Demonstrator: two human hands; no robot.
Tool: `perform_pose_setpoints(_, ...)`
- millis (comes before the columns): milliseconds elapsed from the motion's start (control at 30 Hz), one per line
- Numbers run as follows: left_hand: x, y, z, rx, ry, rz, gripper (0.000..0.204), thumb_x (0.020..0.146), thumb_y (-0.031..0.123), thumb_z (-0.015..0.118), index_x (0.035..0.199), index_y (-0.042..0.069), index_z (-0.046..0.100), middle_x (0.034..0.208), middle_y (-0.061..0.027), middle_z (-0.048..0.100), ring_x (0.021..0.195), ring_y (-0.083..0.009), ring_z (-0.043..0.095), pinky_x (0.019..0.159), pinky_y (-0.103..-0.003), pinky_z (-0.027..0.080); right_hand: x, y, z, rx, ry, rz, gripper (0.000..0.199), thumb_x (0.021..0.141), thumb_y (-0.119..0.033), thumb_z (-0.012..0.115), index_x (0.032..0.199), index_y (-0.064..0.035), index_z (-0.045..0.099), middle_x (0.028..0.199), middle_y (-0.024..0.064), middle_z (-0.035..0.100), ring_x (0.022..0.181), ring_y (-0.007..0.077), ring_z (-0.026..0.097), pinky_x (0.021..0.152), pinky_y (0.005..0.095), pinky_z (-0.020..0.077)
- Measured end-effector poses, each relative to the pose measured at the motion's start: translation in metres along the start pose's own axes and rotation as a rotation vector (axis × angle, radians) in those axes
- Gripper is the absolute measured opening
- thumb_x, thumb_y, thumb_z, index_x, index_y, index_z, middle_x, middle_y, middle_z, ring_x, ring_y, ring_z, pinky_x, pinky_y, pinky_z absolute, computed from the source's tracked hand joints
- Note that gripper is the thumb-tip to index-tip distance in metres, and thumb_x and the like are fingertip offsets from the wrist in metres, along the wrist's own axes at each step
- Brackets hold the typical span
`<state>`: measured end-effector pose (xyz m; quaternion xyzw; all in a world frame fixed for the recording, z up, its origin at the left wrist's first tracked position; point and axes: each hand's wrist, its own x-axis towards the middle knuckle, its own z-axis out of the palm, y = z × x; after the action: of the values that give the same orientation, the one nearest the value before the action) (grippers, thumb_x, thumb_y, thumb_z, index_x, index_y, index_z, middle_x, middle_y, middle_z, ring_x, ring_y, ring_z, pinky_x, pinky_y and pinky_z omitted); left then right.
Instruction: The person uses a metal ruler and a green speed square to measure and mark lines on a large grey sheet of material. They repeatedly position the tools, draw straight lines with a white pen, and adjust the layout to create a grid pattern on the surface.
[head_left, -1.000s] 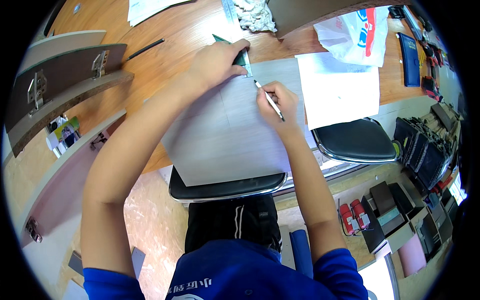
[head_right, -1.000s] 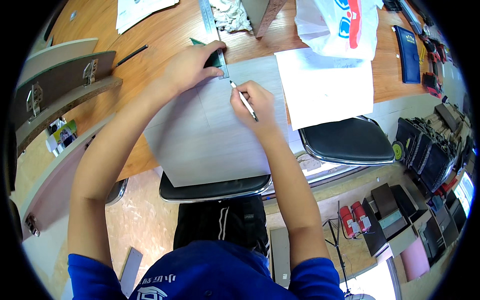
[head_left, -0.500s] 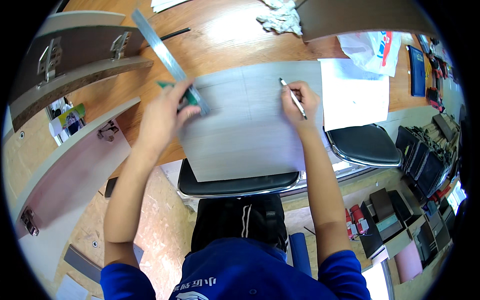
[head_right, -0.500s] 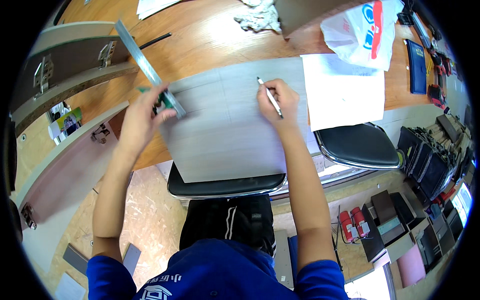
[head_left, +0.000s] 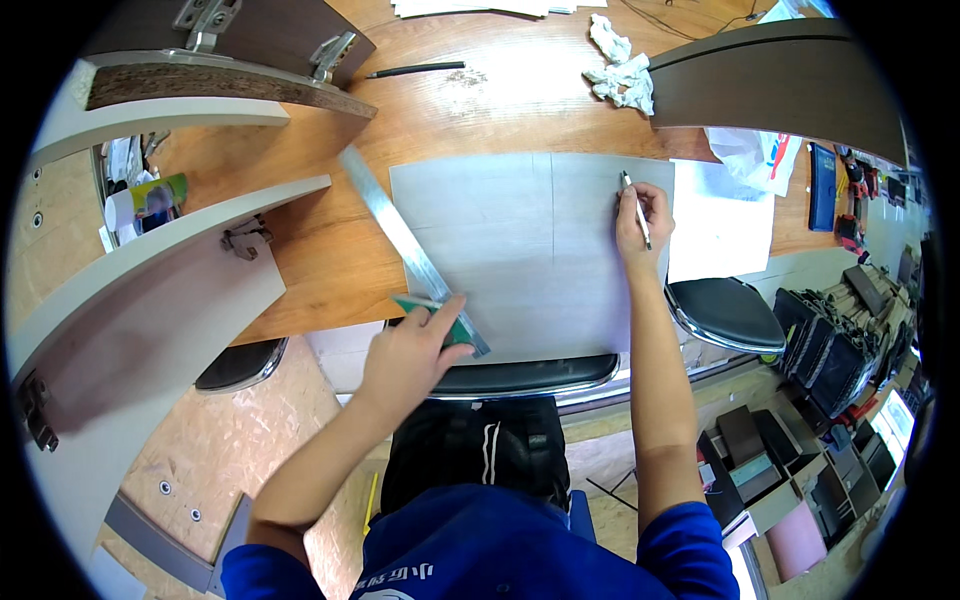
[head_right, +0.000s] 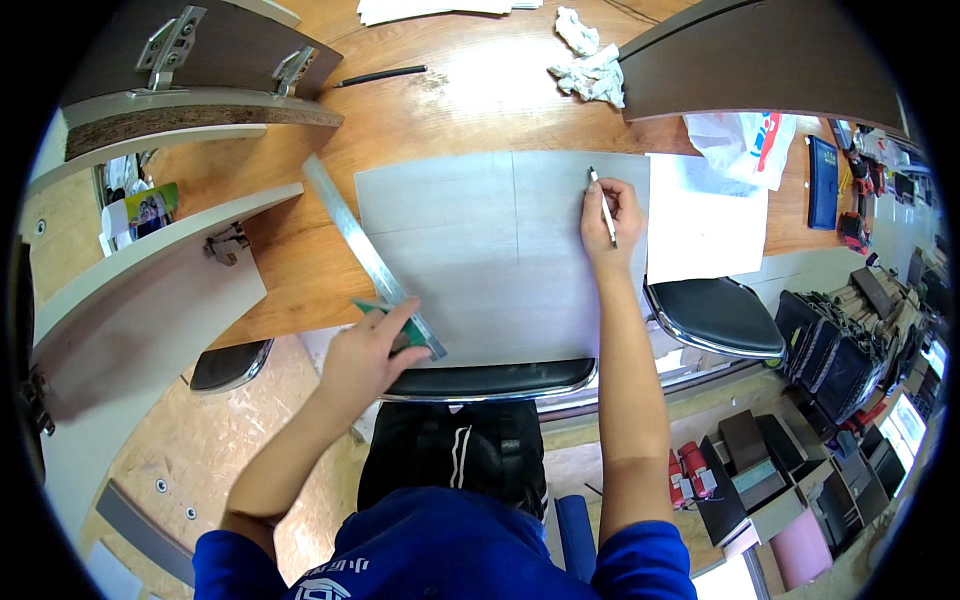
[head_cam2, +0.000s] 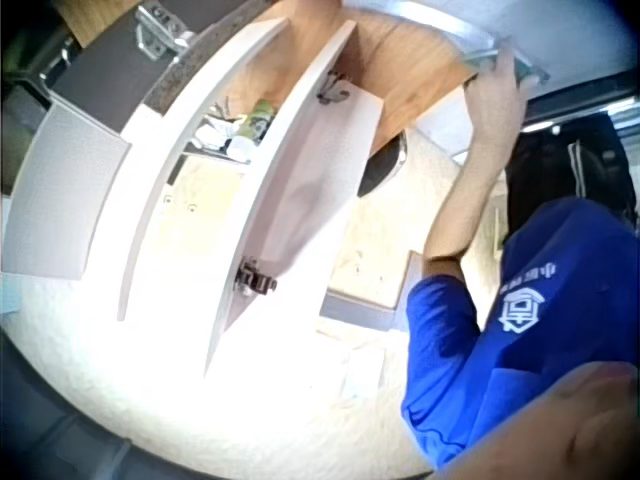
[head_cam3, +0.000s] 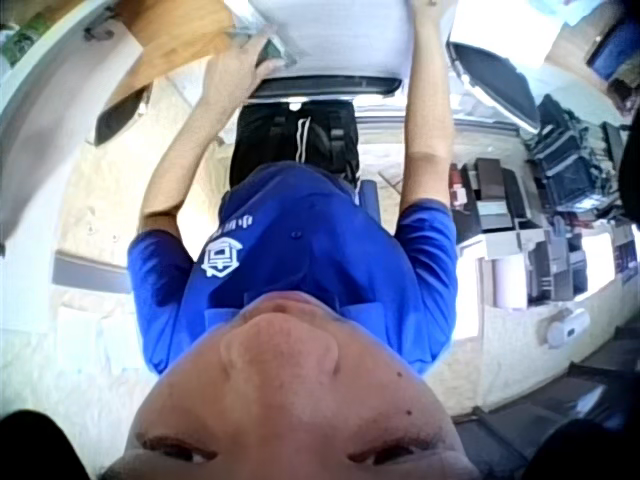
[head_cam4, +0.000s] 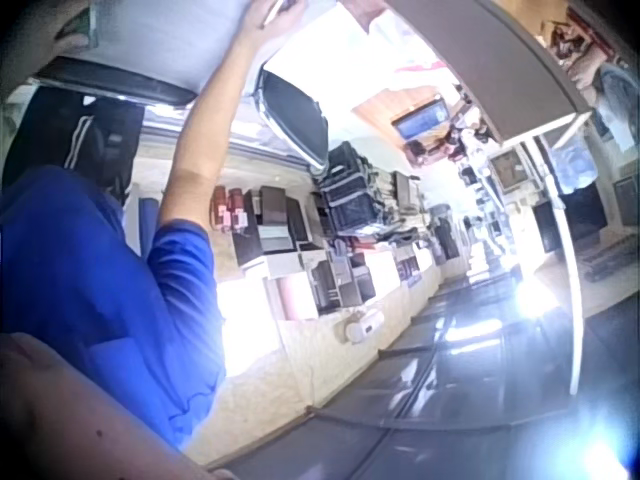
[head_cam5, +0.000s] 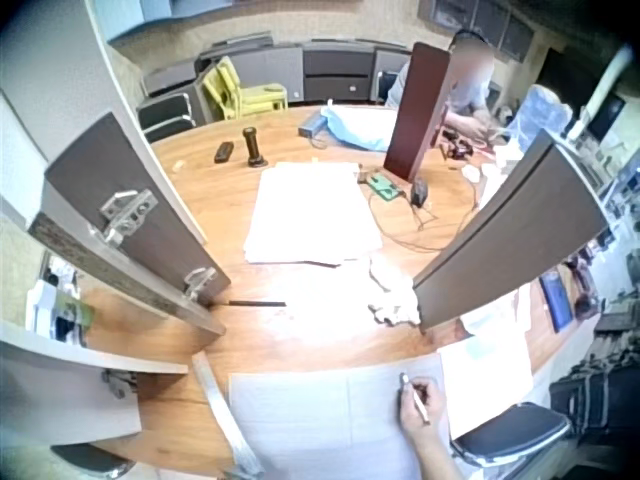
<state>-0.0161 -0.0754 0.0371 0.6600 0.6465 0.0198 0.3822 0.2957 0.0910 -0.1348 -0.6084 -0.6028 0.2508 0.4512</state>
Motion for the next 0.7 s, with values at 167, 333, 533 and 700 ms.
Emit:
perform_pose_setpoints(167,0.018,0.018,0.032,-0.24,0.185,-0.091,0.058,0.082,0.029,0.088,0.127,0.002,0.063,0.082,-0.0161,0.071,0.072,-0.0309,0.071,0.065,-0.037,0.056,-0.002,-0.019,-0.002,0.176,-0.059,0.17,0.021,0.106,-0.014,0.058,0.112,0.0049,0.066,0.092,0.0138,0.076,0.059,0.011,0.062,0.054,0.025,0.049)
perform_pose_setpoints(333,0.054,0.05,0.045,-0.421,0.228,-0.185,0.061,0.081,0.03,0.089,0.128,0.002,0.062,0.077,-0.0154,0.07,0.067,-0.0302,0.071,0.062,-0.038,0.055,-0.04,-0.053,-0.007,0.329,-0.312,0.201,0.033,0.112,-0.019,0.045,0.122,0.0076,0.063,0.106,0.0184,0.076,0.065,0.0147,0.069,0.06,0.0265,0.0559)
perform_pose_setpoints(533,0.079,0.059,0.044,-0.503,0.212,-0.236,0.061,0.083,0.027,0.088,0.131,0.002,0.06,0.072,-0.0135,0.07,0.062,-0.0256,0.069,0.06,-0.036,0.054,-0.078,-0.08,-0.006,0.443,-0.438,0.189,0.021,0.103,-0.004,0.059,0.121,0.0055,0.064,0.102,0.0143,0.077,0.071,0.0143,0.071,0.066,0.0266,0.0589)
perform_pose_setpoints(700,0.099,0.05,0.051,-0.572,0.246,-0.243,0.06,0.086,0.019,0.084,0.136,-0.003,0.058,0.074,-0.0123,0.072,0.06,-0.0187,0.072,0.055,-0.031,0.054,-0.077,-0.092,-0.009,0.561,-0.499,0.412,0.021,0.1,0.0,0.062,0.12,0.0052,0.064,0.094,0.0125,0.075,0.075,0.0125,0.072,0.067,0.0255,0.0598)
